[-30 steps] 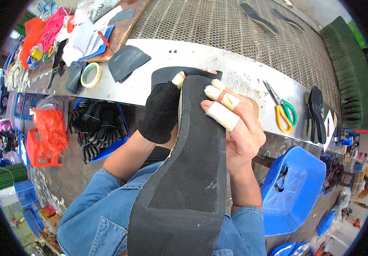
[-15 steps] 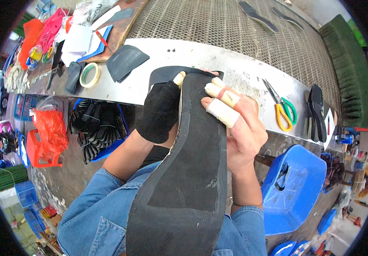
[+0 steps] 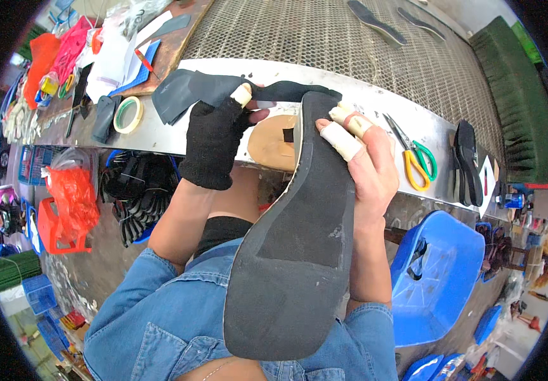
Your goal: The recorder is shown manually assembling and trimming the sole of a shoe, using glue and scissors to secure components to a shoe last.
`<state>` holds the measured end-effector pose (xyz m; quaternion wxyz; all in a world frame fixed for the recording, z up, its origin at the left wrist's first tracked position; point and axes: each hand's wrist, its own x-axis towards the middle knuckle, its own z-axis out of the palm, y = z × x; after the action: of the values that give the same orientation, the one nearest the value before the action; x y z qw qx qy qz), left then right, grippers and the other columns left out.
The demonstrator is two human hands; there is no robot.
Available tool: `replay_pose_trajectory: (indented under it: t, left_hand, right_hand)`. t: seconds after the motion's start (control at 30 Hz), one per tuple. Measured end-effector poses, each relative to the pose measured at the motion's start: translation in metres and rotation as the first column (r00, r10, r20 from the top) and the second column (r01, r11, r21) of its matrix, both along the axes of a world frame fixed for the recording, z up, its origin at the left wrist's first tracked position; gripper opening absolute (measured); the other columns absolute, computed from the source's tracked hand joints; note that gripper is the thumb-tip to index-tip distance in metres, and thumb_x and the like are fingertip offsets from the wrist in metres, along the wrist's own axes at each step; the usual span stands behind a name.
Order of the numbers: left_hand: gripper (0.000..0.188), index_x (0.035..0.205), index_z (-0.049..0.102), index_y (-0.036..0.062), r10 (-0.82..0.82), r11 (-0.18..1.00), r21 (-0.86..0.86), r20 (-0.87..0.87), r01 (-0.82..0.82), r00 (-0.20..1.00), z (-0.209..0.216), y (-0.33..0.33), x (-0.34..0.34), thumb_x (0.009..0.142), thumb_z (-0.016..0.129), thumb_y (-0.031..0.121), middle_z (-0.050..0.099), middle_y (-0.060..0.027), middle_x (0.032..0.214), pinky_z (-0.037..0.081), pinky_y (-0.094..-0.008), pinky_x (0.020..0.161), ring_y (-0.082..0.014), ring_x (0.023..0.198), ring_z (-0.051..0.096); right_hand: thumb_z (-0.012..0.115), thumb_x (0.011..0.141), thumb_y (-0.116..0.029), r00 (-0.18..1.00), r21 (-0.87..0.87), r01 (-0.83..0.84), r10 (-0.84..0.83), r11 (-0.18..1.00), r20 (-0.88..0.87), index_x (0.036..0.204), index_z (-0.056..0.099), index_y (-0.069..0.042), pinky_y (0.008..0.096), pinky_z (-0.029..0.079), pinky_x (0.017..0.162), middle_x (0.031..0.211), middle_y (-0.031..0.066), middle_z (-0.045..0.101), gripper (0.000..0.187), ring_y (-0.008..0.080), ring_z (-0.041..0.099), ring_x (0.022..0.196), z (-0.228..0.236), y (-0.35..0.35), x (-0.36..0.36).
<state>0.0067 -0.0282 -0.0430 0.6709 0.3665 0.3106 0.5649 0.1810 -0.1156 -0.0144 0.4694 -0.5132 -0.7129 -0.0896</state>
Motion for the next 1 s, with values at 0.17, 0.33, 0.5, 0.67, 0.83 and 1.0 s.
replay_pose_trajectory:
  t: [0.17, 0.33, 0.5, 0.67, 0.83, 1.0]
  left_hand:
    - [0.014, 0.092, 0.066, -0.0032, 0.136, 0.989, 0.049, 0.047, -0.138, 0.99, 0.008, -0.012, 0.001, 0.081, 0.067, 0.004, 0.066, -0.0069, 0.086, 0.053, -0.025, 0.067, -0.0132, 0.076, 0.063]
    - [0.019, 0.099, 0.068, 0.0001, 0.365, 0.803, 0.596, -0.47, -0.017, 0.804, 0.021, -0.031, 0.001, 0.08, 0.065, 0.0, 0.068, -0.0049, 0.087, 0.049, -0.0226, 0.065, -0.0102, 0.077, 0.063]
    - [0.023, 0.102, 0.067, -0.0001, 0.535, 0.581, 0.808, -0.468, 0.095, 0.703, 0.028, -0.033, 0.007, 0.079, 0.063, -0.003, 0.068, -0.009, 0.09, 0.05, -0.0236, 0.068, -0.0114, 0.08, 0.063]
    - [0.024, 0.102, 0.066, -0.0006, 0.371, 0.701, 0.708, -0.465, 0.085, 0.804, 0.029, -0.035, 0.008, 0.079, 0.061, -0.005, 0.068, -0.0101, 0.092, 0.05, -0.0254, 0.072, -0.0143, 0.083, 0.064]
    - [0.024, 0.104, 0.064, -0.0002, 0.067, 0.732, 0.66, -0.32, 0.171, 0.945, 0.019, -0.029, 0.009, 0.081, 0.059, 0.005, 0.066, -0.0154, 0.093, 0.049, -0.028, 0.072, -0.0248, 0.083, 0.066]
    - [0.019, 0.093, 0.066, 0.0, 0.192, 0.779, 0.613, -0.439, 0.136, 0.878, 0.037, -0.026, 0.007, 0.079, 0.067, 0.012, 0.06, -0.0089, 0.065, 0.042, -0.0281, 0.05, -0.0143, 0.056, 0.059]
  right_hand:
    - [0.066, 0.068, -0.003, 0.965, -0.182, 0.016, -0.063, 0.983, -0.253, 0.1, 0.067, -0.003, 0.0327, 0.043, 0.08, 0.099, 0.0113, 0.059, 0.032, 0.0245, 0.056, 0.092, -0.002, 0.002, 0.002]
    - [0.066, 0.066, -0.001, 0.988, -0.203, 0.116, -0.133, 0.972, -0.072, 0.103, 0.066, -0.006, 0.0329, 0.041, 0.075, 0.093, 0.0084, 0.055, 0.037, 0.0233, 0.051, 0.087, -0.002, 0.003, -0.004]
    - [0.066, 0.065, -0.001, 0.985, -0.137, 0.168, -0.172, 0.976, -0.015, 0.105, 0.065, -0.008, 0.0316, 0.041, 0.073, 0.092, 0.0079, 0.053, 0.04, 0.0237, 0.051, 0.084, -0.001, 0.002, -0.004]
    - [0.066, 0.065, -0.002, 0.982, -0.174, 0.176, -0.185, 0.969, -0.035, 0.105, 0.065, -0.007, 0.0311, 0.041, 0.073, 0.088, 0.0072, 0.05, 0.04, 0.023, 0.051, 0.084, 0.004, 0.001, -0.011]
    - [0.064, 0.068, 0.0, 0.984, -0.179, 0.172, -0.175, 0.969, -0.004, 0.104, 0.065, -0.006, 0.028, 0.041, 0.071, 0.086, 0.0074, 0.049, 0.037, 0.0223, 0.053, 0.084, 0.001, 0.003, -0.007]
    - [0.07, 0.071, -0.001, 0.945, -0.234, 0.049, -0.121, 0.971, -0.303, 0.105, 0.06, 0.001, 0.0304, 0.045, 0.079, 0.094, 0.0088, 0.057, 0.036, 0.02, 0.057, 0.089, -0.018, 0.005, -0.002]
